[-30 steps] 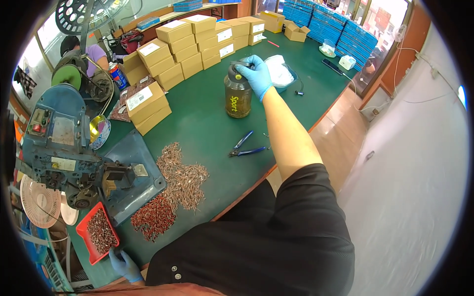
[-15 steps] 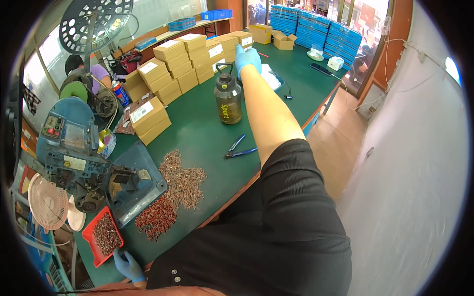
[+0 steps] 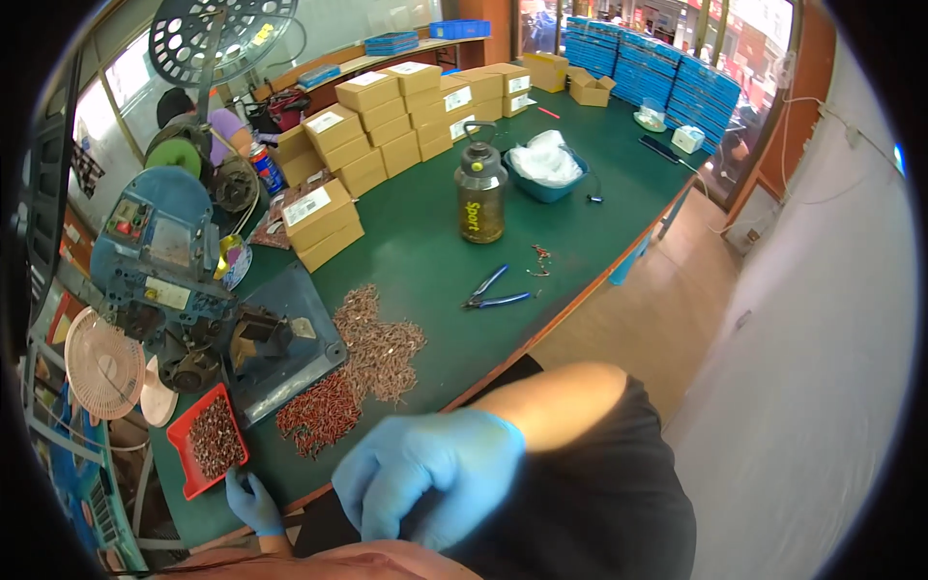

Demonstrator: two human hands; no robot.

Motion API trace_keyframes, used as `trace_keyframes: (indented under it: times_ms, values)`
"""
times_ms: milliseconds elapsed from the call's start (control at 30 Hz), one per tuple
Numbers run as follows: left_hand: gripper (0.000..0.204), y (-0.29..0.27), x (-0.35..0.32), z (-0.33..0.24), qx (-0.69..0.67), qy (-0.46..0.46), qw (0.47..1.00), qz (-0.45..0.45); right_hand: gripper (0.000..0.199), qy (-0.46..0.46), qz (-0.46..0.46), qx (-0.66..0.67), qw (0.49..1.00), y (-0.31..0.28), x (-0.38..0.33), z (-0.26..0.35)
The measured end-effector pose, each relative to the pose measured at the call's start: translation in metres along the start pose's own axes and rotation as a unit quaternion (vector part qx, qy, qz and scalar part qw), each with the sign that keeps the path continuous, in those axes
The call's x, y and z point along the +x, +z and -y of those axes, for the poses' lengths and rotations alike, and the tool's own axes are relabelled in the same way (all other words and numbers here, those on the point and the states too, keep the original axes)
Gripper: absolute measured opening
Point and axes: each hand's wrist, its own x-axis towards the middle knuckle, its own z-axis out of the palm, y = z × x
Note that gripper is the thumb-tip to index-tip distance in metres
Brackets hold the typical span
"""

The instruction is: The person inspects and sorts small red industrial components by hand at a workbench, placing them into bins and cardboard boxes.

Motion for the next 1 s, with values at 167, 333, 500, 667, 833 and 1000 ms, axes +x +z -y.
trace_keyframes:
  times_ms: [167,333,500,667,833,1000]
  values:
    - [0.033,-0.001,0.000,0.001,-0.013,-0.024,0.999,0.018,0.025,0.013,-0.036,0.063,0.997,0.022,-0.001,-0.002]
    - [0.033,-0.002,0.000,-0.001,-0.015,0.001,1.000,-0.001,0.026,0.075,-0.035,0.118,0.989,0.039,-0.001,-0.007]
    - [0.035,-0.001,0.000,-0.003,-0.046,-0.007,0.999,0.006,0.023,0.043,-0.044,0.067,0.996,0.040,0.004,-0.005]
    - [0.031,0.002,0.001,0.010,-0.006,0.018,1.000,-0.007,0.017,0.030,-0.148,0.003,0.989,0.025,0.011,-0.001]
    - [0.030,0.006,-0.001,0.025,-0.026,0.018,0.999,0.015,0.008,-0.046,-0.262,-0.004,0.964,0.025,0.010,-0.018]
    - [0.033,0.008,-0.003,0.019,-0.030,-0.010,0.999,0.028,0.006,-0.036,-0.280,-0.044,0.958,0.042,0.001,-0.012]
